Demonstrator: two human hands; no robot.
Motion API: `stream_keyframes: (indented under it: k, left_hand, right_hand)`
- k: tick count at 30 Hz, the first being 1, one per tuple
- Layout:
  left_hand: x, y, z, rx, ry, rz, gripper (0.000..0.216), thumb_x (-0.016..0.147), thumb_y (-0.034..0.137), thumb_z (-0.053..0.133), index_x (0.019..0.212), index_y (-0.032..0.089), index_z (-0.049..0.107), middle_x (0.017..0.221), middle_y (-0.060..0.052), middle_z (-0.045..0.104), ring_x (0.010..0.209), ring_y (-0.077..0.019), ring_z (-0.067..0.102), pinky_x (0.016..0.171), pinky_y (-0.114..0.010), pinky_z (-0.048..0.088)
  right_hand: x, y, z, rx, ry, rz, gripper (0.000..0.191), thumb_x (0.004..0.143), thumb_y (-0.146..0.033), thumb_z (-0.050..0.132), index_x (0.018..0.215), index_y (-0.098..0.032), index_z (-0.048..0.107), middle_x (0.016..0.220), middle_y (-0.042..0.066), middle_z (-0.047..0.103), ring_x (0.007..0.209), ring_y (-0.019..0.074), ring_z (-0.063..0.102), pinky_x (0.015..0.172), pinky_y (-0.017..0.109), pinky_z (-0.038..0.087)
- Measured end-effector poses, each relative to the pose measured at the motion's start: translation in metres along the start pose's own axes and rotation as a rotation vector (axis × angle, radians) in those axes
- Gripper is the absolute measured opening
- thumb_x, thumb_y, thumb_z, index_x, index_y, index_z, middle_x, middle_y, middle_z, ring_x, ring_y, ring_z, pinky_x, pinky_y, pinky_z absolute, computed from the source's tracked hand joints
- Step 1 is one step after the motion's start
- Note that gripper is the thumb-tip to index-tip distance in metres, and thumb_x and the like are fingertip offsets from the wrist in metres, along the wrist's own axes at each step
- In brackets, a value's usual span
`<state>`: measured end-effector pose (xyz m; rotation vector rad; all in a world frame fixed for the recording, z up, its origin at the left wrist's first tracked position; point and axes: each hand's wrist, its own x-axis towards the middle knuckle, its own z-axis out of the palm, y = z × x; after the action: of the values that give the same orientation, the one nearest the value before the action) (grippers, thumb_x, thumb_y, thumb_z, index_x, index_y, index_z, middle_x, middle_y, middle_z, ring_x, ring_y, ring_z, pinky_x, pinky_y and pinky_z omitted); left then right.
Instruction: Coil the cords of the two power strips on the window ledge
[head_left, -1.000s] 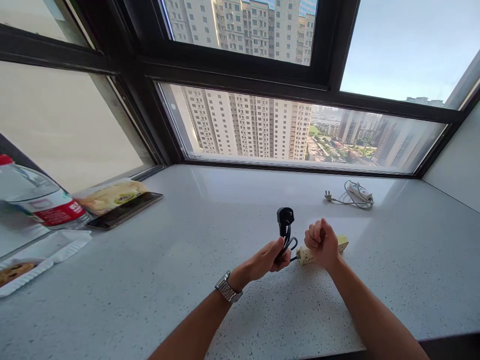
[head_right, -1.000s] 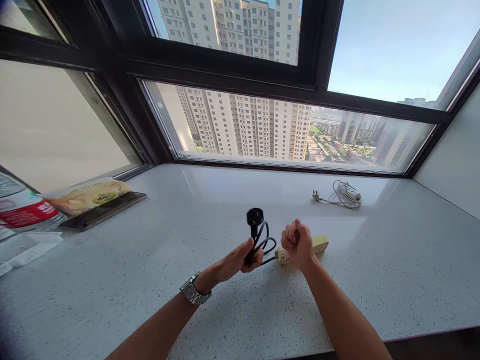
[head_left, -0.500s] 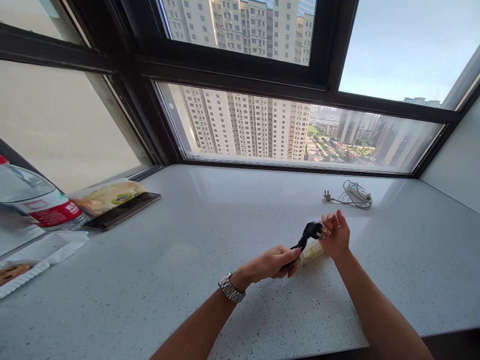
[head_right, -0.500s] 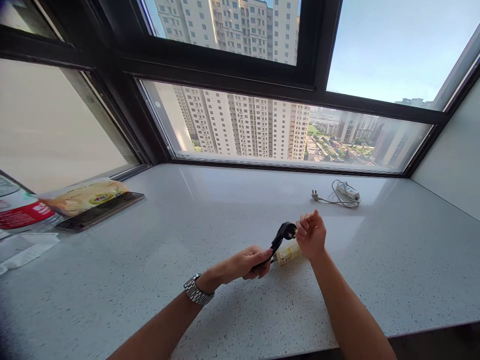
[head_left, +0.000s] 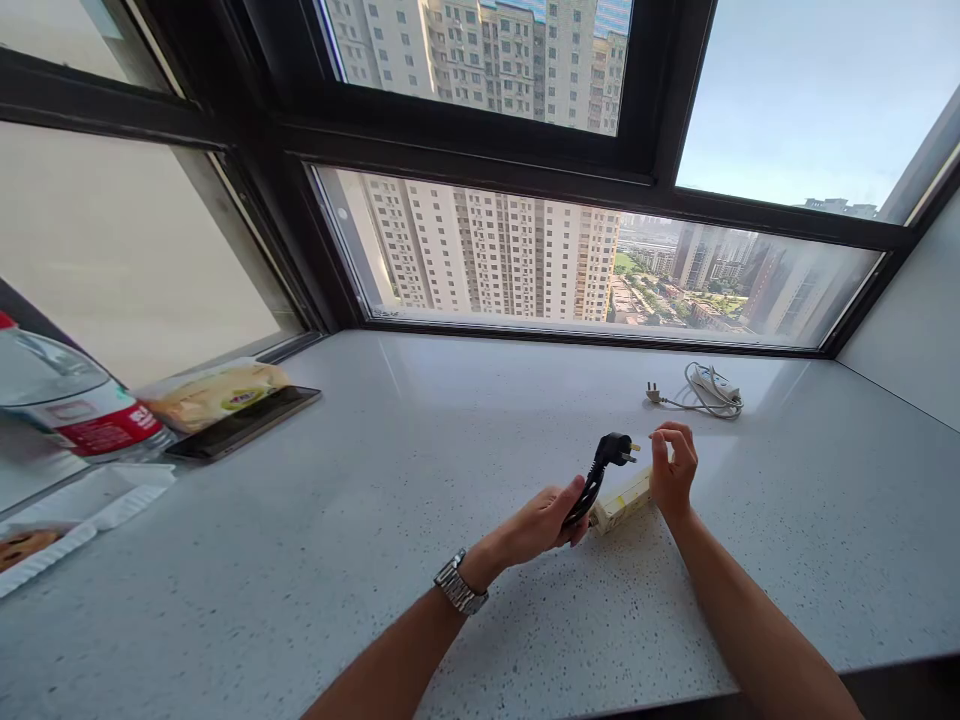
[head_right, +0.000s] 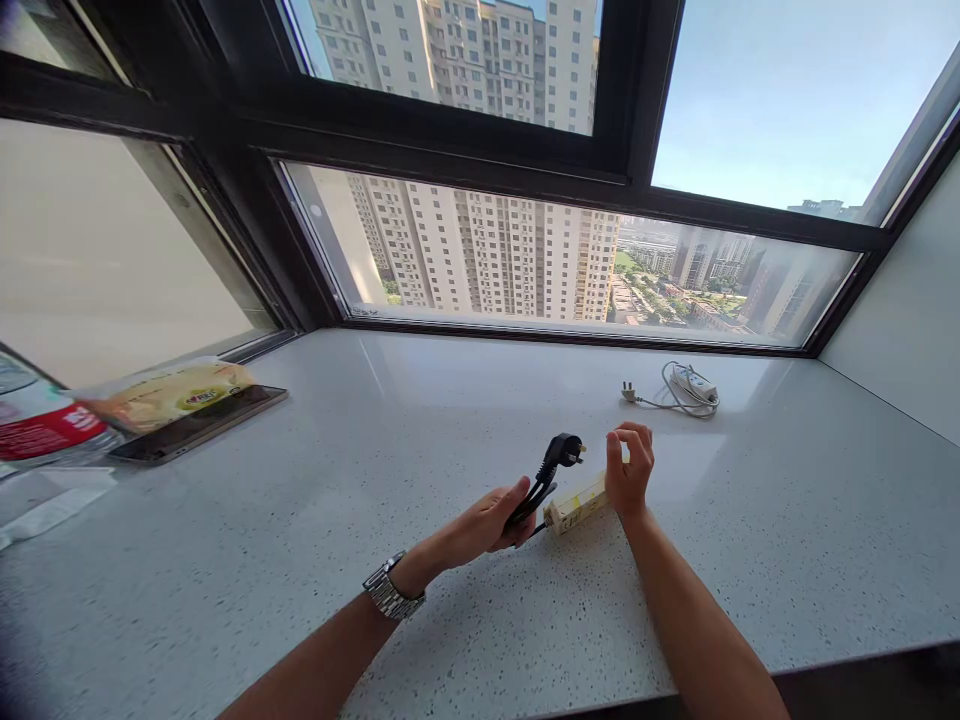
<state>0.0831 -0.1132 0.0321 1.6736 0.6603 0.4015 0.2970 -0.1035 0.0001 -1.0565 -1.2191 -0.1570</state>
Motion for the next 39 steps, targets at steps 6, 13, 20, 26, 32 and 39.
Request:
stream_keyframes:
  k: [6, 13, 20, 26, 32, 39]
  left_hand:
    - [0.004, -0.008, 0.0, -0.027, 0.093, -0.005, 0.073, 0.078, 0.078, 0.026, 0.047, 0.015, 0.047, 0.042, 0.001, 0.037, 0.038, -0.0058, 0.026, 0.041, -0.024, 0.018]
    - [0.007, -0.013, -0.011, -0.059, 0.221, -0.007, 0.074, 0.075, 0.077, 0.034, 0.042, 0.014, 0.052, 0.035, 0.004, 0.029, 0.035, -0.0052, 0.021, 0.04, -0.024, 0.014]
    - [0.01, -0.02, -0.022, -0.198, 0.491, 0.007, 0.063, 0.072, 0.069, 0.05, 0.041, 0.014, 0.049, 0.035, 0.007, 0.023, 0.034, -0.0034, 0.017, 0.039, -0.021, 0.011]
    - [0.013, -0.028, -0.023, -0.168, 0.628, 0.083, 0.06, 0.071, 0.065, 0.054, 0.041, 0.015, 0.045, 0.037, 0.004, 0.031, 0.036, -0.0033, 0.021, 0.038, -0.021, 0.014]
    - [0.012, -0.03, -0.022, -0.004, 0.708, 0.227, 0.059, 0.077, 0.059, 0.05, 0.038, 0.016, 0.038, 0.037, 0.003, 0.032, 0.038, -0.0051, 0.025, 0.04, -0.021, 0.021]
    - [0.004, -0.027, -0.02, 0.279, 0.707, 0.393, 0.059, 0.081, 0.053, 0.049, 0.037, 0.016, 0.037, 0.037, 0.003, 0.026, 0.039, -0.0053, 0.02, 0.042, -0.022, 0.018]
  right_hand:
    - [-0.001, 0.003, 0.001, -0.011, -0.072, 0.055, 0.024, 0.088, -0.033, 0.047, 0.07, -0.02, 0.053, 0.071, 0.002, 0.054, 0.068, 0.0155, 0.051, 0.064, 0.029, 0.043]
    - [0.004, 0.021, -0.008, -0.371, -0.166, 0.3, 0.026, 0.08, -0.042, 0.049, 0.081, -0.018, 0.058, 0.087, 0.009, 0.063, 0.08, 0.0219, 0.053, 0.066, 0.032, 0.043]
    - [0.028, 0.023, -0.037, -0.86, -0.657, 0.733, 0.056, 0.08, -0.069, 0.036, 0.09, -0.02, 0.062, 0.1, 0.015, 0.065, 0.091, 0.0302, 0.059, 0.065, 0.035, 0.04]
    - [0.031, 0.011, -0.041, -0.743, -0.912, 0.812, 0.045, 0.086, -0.057, 0.039, 0.081, -0.017, 0.06, 0.078, 0.01, 0.068, 0.053, 0.0166, 0.06, 0.056, 0.028, 0.04]
    - [0.021, 0.006, -0.035, -0.557, -0.765, 0.792, 0.021, 0.081, -0.032, 0.052, 0.096, -0.018, 0.059, 0.088, 0.006, 0.069, 0.047, 0.01, 0.057, 0.048, 0.022, 0.039]
    - [-0.002, 0.02, -0.015, -0.351, -0.534, 0.632, 0.033, 0.078, -0.036, 0.05, 0.102, -0.017, 0.06, 0.094, 0.008, 0.067, 0.068, 0.0165, 0.06, 0.058, 0.027, 0.045]
